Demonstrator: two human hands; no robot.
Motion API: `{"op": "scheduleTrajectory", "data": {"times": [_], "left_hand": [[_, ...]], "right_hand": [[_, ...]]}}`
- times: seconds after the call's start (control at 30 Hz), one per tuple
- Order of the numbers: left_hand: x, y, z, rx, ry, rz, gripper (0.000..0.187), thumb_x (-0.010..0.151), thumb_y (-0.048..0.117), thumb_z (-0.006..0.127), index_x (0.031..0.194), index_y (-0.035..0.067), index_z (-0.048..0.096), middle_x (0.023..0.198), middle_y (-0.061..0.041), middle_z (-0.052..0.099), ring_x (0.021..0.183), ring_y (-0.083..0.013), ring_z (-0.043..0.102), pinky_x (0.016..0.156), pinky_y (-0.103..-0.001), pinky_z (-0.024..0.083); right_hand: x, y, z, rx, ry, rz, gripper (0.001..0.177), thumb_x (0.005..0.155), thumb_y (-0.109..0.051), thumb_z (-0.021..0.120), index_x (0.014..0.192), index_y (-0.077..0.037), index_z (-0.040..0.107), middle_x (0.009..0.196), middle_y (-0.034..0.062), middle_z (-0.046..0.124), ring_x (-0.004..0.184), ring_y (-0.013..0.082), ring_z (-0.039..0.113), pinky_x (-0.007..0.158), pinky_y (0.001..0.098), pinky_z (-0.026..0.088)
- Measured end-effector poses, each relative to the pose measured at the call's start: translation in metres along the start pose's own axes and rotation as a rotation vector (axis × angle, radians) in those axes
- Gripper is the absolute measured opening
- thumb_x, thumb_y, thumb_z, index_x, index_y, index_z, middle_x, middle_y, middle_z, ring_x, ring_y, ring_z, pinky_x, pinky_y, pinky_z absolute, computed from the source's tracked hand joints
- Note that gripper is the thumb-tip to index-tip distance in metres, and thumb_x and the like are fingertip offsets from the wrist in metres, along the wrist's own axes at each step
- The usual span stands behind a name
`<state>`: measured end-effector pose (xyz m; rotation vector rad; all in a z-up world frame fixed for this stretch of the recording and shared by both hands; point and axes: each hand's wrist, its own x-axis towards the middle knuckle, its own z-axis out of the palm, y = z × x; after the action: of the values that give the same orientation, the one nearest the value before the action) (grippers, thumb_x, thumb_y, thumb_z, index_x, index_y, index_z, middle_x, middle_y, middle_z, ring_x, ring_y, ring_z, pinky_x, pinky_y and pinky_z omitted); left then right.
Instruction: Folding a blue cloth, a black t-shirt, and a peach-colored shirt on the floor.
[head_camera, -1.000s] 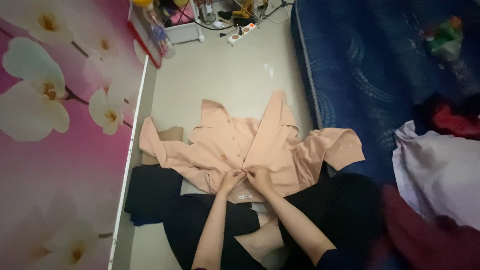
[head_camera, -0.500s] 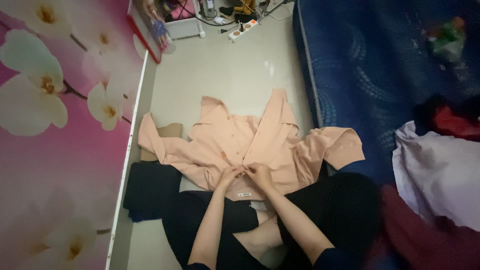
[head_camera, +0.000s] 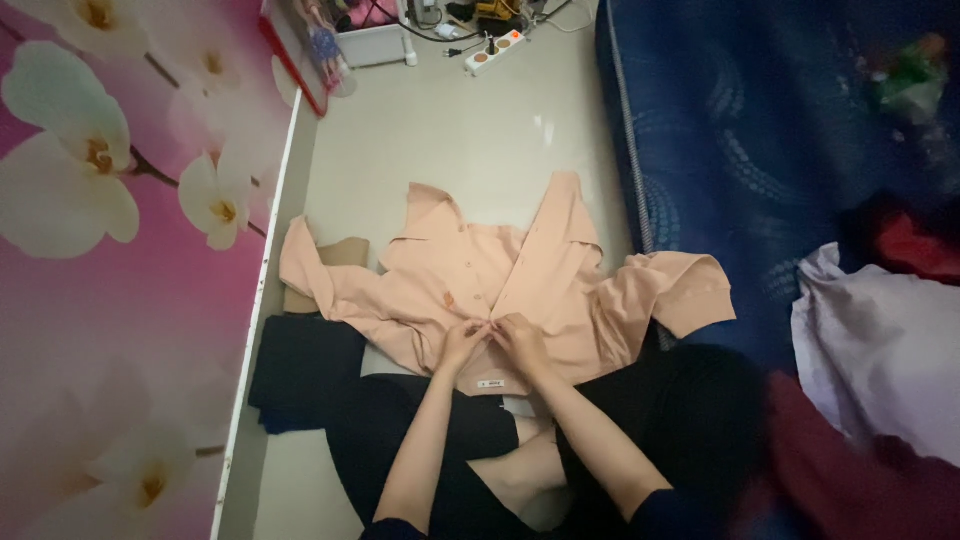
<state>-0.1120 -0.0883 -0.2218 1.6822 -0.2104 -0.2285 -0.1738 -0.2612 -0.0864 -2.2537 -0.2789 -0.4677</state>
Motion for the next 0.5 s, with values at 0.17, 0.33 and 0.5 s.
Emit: {"op": "scheduleTrajectory", "data": {"times": [0.17,0.33,0.5], "left_hand": [[0.009,-0.011,0.001,-0.124,0.009,-0.072,0.022,0.096,0.014,0.071,0.109,-0.004,0.075,0.1,-0.008,0.078,0.092,-0.0137,0.072,0.082,-0.025,0.056],[0.018,-0.019,-0.001,-0.213,0.035,-0.132,0.023,0.095,0.013,0.071,0.11,-0.004,0.074,0.099,-0.009,0.078,0.088,-0.0152,0.073,0.08,-0.027,0.058],[0.051,-0.038,0.0,-0.216,0.034,-0.064,0.021,0.096,0.012,0.073,0.109,-0.004,0.077,0.1,-0.009,0.078,0.089,-0.0146,0.071,0.081,-0.027,0.056]], "right_hand": [[0.002,0.012,0.008,-0.033,-0.018,0.002,0.017,0.086,-0.015,0.078,0.097,-0.002,0.073,0.094,0.0139,0.07,0.09,0.0335,0.069,0.077,0.042,0.056],[0.015,0.004,0.004,0.054,-0.003,-0.033,0.018,0.085,-0.01,0.075,0.1,-0.001,0.072,0.096,0.0151,0.07,0.093,0.0346,0.069,0.079,0.0412,0.056],[0.026,0.044,0.029,0.094,0.051,0.037,0.02,0.087,-0.011,0.076,0.105,-0.002,0.073,0.102,0.0153,0.072,0.094,0.0339,0.07,0.084,0.0405,0.057]]}}
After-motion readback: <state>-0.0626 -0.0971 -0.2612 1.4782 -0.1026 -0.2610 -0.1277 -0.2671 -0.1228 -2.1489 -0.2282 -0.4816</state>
